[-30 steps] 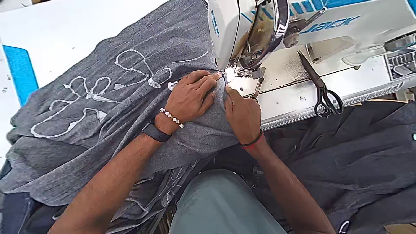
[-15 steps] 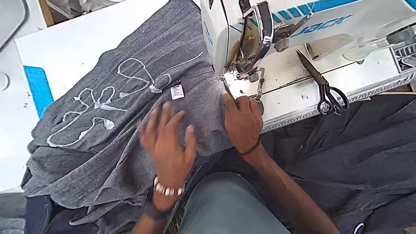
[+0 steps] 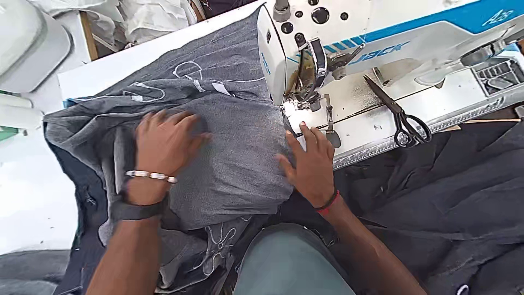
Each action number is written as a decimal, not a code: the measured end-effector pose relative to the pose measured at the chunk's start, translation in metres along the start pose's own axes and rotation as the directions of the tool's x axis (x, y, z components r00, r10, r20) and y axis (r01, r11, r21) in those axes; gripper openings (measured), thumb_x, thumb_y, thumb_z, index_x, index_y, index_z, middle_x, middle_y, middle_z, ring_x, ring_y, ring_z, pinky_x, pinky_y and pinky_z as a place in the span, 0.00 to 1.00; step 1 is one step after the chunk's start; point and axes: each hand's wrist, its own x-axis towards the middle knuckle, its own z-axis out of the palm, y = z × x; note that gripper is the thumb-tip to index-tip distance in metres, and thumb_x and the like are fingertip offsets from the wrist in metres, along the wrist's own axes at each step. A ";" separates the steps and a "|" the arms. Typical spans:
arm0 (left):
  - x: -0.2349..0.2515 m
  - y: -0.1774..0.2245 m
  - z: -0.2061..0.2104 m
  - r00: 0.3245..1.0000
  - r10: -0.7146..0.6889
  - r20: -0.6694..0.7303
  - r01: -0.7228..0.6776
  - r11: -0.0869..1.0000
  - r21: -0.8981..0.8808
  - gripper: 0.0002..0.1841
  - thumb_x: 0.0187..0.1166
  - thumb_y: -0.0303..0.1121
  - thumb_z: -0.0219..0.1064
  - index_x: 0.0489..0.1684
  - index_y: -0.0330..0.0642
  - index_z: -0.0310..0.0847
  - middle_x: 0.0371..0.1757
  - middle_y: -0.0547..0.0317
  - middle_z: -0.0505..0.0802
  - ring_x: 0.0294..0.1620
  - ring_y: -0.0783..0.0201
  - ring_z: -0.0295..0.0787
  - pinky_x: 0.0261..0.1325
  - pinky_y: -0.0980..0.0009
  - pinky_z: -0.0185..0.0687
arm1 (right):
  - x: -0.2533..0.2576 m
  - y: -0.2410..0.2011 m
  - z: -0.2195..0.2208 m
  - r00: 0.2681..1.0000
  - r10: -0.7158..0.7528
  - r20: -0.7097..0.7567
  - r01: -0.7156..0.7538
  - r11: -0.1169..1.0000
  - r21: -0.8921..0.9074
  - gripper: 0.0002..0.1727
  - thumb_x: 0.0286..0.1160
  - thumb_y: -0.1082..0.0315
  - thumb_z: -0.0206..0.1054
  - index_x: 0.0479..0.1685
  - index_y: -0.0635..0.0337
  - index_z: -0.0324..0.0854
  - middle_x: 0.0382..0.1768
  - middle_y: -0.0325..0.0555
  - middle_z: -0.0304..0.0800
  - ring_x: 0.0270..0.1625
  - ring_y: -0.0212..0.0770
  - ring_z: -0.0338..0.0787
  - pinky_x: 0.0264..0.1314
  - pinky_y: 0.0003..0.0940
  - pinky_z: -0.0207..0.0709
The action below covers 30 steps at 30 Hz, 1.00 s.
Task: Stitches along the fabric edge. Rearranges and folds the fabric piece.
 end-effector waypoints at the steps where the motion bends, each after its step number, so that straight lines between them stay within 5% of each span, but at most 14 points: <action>1: 0.009 0.035 -0.002 0.996 0.063 -0.069 -0.070 0.992 -0.105 0.24 0.88 0.49 0.60 0.73 0.45 0.82 0.76 0.51 0.86 0.82 0.41 0.74 0.82 0.36 0.64 | 0.005 0.007 -0.006 0.998 -0.004 -0.067 0.010 0.996 0.088 0.25 0.85 0.42 0.58 0.68 0.44 0.88 0.74 0.46 0.84 0.79 0.53 0.78 0.77 0.59 0.70; 4: 0.036 0.107 0.028 0.945 0.228 -0.235 -0.308 0.861 -0.404 0.18 0.88 0.39 0.58 0.68 0.42 0.85 0.72 0.56 0.89 0.82 0.54 0.76 0.85 0.51 0.67 | 0.023 0.036 -0.024 0.975 0.043 -0.220 0.000 0.982 0.190 0.13 0.83 0.66 0.63 0.55 0.55 0.92 0.56 0.46 0.95 0.63 0.48 0.90 0.65 0.50 0.83; 7: 0.059 0.115 0.079 0.869 0.378 -0.319 -0.465 0.844 -0.268 0.19 0.88 0.41 0.57 0.68 0.49 0.87 0.75 0.62 0.88 0.84 0.55 0.73 0.86 0.54 0.66 | 0.040 0.071 -0.042 0.987 0.063 -0.151 -0.047 0.993 0.107 0.18 0.80 0.71 0.61 0.63 0.50 0.90 0.60 0.52 0.90 0.61 0.53 0.89 0.58 0.53 0.83; 9: 0.060 0.110 0.088 0.844 0.443 -0.303 -0.506 0.845 -0.175 0.20 0.89 0.41 0.55 0.73 0.51 0.85 0.80 0.64 0.84 0.87 0.57 0.71 0.88 0.56 0.64 | 0.046 0.086 -0.047 0.999 0.010 -0.047 -0.005 0.994 0.110 0.19 0.76 0.73 0.63 0.60 0.48 0.92 0.57 0.54 0.89 0.55 0.55 0.89 0.49 0.54 0.82; 12: 0.057 0.106 0.087 0.842 0.465 -0.274 -0.517 0.839 -0.167 0.22 0.90 0.41 0.53 0.77 0.50 0.81 0.82 0.63 0.82 0.88 0.58 0.68 0.89 0.57 0.62 | 0.053 0.077 -0.036 0.995 -0.096 0.000 0.095 0.983 0.155 0.15 0.78 0.68 0.66 0.58 0.47 0.93 0.53 0.52 0.88 0.53 0.52 0.88 0.49 0.52 0.83; 16: 0.059 0.104 0.086 0.846 0.464 -0.262 -0.516 0.836 -0.188 0.23 0.90 0.42 0.52 0.80 0.50 0.79 0.83 0.63 0.81 0.89 0.58 0.67 0.90 0.57 0.59 | 0.057 0.040 -0.007 0.983 -0.119 -0.143 0.143 0.975 0.168 0.12 0.80 0.63 0.70 0.56 0.49 0.92 0.48 0.49 0.89 0.52 0.51 0.87 0.48 0.47 0.81; 23: 0.076 0.083 0.081 0.779 0.577 -0.248 -0.619 0.772 -0.147 0.22 0.90 0.44 0.52 0.78 0.63 0.81 0.81 0.68 0.83 0.85 0.58 0.71 0.86 0.54 0.61 | 0.037 0.029 0.008 0.935 -0.304 -0.182 0.323 0.943 0.085 0.21 0.78 0.69 0.59 0.62 0.41 0.92 0.69 0.30 0.90 0.74 0.43 0.82 0.68 0.48 0.71; 30: 0.081 0.082 0.078 0.766 0.602 -0.226 -0.624 0.781 -0.035 0.22 0.88 0.47 0.51 0.77 0.78 0.80 0.80 0.69 0.83 0.81 0.55 0.72 0.80 0.51 0.59 | 0.031 0.023 0.011 0.943 -0.251 -0.217 0.256 0.967 -0.005 0.16 0.77 0.66 0.62 0.54 0.43 0.94 0.63 0.30 0.94 0.62 0.42 0.87 0.62 0.46 0.72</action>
